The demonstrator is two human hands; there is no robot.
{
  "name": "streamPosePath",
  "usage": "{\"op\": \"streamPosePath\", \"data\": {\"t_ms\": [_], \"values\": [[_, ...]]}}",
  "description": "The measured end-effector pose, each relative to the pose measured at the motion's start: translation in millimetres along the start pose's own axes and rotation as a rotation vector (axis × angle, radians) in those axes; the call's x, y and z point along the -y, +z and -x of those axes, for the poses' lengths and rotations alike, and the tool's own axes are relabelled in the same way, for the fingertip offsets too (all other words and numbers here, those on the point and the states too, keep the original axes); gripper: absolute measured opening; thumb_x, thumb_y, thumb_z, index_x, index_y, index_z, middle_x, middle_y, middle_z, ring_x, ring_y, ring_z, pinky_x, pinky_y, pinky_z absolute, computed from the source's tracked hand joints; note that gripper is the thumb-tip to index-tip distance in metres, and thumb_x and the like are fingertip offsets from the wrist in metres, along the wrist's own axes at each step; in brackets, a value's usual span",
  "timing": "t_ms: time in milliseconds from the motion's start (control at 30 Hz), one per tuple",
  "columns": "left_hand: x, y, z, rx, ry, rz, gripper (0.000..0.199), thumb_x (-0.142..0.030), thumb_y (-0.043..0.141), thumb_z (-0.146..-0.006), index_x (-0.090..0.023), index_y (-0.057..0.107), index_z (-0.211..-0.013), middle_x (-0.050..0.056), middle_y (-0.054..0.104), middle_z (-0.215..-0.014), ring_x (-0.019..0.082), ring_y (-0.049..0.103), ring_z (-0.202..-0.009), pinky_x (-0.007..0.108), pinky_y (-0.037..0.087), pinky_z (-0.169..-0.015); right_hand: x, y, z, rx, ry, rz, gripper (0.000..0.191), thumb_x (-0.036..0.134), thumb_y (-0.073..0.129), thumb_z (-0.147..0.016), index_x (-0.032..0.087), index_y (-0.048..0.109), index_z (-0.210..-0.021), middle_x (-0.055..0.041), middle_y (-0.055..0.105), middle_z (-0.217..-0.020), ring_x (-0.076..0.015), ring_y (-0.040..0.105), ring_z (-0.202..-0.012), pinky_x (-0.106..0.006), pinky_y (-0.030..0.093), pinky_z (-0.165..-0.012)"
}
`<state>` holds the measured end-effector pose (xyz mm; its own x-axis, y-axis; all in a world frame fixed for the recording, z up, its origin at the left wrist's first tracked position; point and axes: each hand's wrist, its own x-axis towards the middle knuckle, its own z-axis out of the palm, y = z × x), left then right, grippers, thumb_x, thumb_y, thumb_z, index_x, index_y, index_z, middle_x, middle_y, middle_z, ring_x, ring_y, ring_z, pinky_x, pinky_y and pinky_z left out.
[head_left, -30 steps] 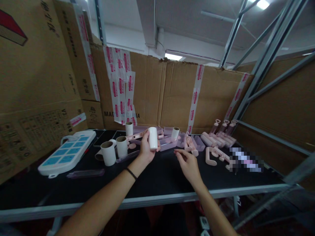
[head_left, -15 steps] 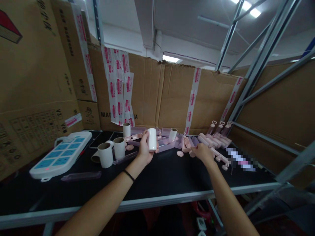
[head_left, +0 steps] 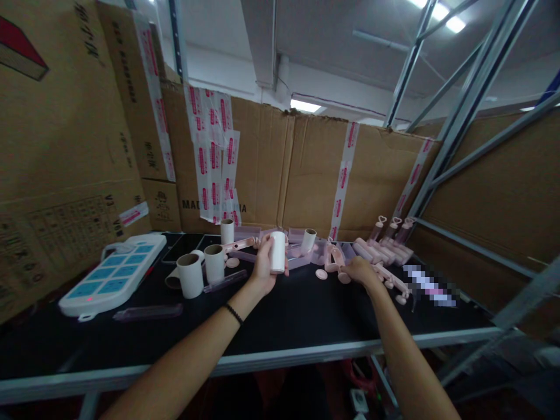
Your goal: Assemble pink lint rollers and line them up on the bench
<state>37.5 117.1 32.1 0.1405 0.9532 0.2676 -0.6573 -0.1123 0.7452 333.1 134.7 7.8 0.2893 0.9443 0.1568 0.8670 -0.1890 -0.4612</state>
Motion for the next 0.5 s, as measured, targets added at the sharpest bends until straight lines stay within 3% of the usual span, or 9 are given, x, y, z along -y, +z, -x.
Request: {"op": "streamPosePath", "data": {"t_ms": [167,267,400,500], "values": [[7,-1.3,-2,-0.060,-0.024,0.069,0.035,-0.044,0.060,-0.087,-0.022,0.049,-0.111,-0.001,0.063,-0.074,0.015,0.062,-0.047,0.024,0.048,-0.038,13,-14,17,-0.089,-0.066,-0.180,0.017,0.033,0.055,-0.085,0.019,0.064,-0.090,-0.0074,0.070,-0.074,-0.0239,0.067,-0.075,-0.029,0.046,-0.062],[12,-1.7,-4,-0.099,-0.043,0.073,0.038,-0.048,0.062,-0.086,-0.019,0.051,-0.109,0.001,0.063,-0.072,0.017,0.062,-0.049,0.026,0.050,-0.041,40,-21,37,-0.113,-0.159,-0.608,0.021,0.035,0.050,-0.085,0.019,0.060,-0.094,-0.0045,0.067,-0.077,-0.0199,0.063,-0.069,-0.027,0.047,-0.059],[18,-2.6,-5,-0.110,-0.028,0.020,0.039,-0.052,0.063,-0.086,-0.021,0.050,-0.107,-0.001,0.062,-0.074,0.016,0.062,-0.051,0.027,0.052,-0.044,87,-16,71,0.162,-0.129,-1.166,0.031,0.047,0.051,-0.084,0.020,0.061,-0.095,0.0025,0.055,-0.062,-0.0131,0.046,-0.048,-0.024,0.033,-0.042],[24,-5.1,-6,-0.120,-0.016,-0.030,0.038,-0.050,0.065,-0.087,-0.024,0.048,-0.109,-0.003,0.060,-0.077,0.013,0.060,-0.053,0.023,0.051,-0.046,115,5,89,0.280,-0.040,-1.306,0.048,0.064,0.044,-0.088,0.020,0.062,-0.091,0.0029,0.050,-0.058,-0.0120,0.041,-0.044,-0.022,0.025,-0.037]]}}
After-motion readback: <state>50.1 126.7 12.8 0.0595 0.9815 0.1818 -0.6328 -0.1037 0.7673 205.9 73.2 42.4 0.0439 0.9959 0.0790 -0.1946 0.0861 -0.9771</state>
